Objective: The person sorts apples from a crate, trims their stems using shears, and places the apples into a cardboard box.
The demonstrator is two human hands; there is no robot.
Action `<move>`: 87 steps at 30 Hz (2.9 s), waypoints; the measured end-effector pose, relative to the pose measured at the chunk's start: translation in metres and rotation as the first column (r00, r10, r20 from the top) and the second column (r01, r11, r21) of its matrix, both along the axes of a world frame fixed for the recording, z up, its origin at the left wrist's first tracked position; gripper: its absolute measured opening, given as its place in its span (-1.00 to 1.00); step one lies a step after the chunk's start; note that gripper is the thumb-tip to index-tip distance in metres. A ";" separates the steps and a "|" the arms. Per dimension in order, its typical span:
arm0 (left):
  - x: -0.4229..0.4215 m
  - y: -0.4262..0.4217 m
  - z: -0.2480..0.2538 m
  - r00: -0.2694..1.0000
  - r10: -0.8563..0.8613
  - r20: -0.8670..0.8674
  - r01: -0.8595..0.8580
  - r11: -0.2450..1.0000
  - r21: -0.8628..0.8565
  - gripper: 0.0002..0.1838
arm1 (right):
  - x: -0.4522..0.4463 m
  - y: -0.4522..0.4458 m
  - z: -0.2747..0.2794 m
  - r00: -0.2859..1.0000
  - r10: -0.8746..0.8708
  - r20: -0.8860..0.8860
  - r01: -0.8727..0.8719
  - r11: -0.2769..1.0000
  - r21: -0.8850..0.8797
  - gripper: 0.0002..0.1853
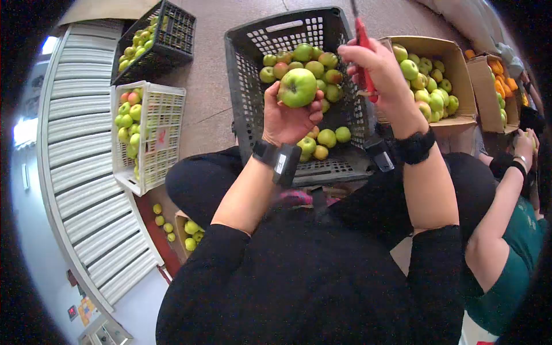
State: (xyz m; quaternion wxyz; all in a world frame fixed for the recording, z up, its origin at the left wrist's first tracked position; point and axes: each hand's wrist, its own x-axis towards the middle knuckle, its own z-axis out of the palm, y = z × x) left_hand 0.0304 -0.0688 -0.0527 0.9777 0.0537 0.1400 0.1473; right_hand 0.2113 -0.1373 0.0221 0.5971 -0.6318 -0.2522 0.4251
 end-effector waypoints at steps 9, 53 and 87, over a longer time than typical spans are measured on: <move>-0.023 -0.011 0.030 0.977 0.143 -0.159 -0.140 0.990 0.031 -0.45 | -0.029 -0.003 -0.002 0.923 0.287 0.258 -0.248 0.953 -0.173 -0.40; -0.004 -0.021 0.043 0.745 0.636 -0.200 0.348 -0.116 0.930 -0.31 | -0.034 -0.009 -0.006 0.817 0.197 0.542 -0.168 0.980 -0.103 -0.40; 0.321 -0.079 -0.113 0.670 -0.354 -0.653 0.609 0.765 0.210 -0.52 | 0.032 -0.014 0.036 0.834 -0.536 0.129 0.478 0.820 0.316 -0.46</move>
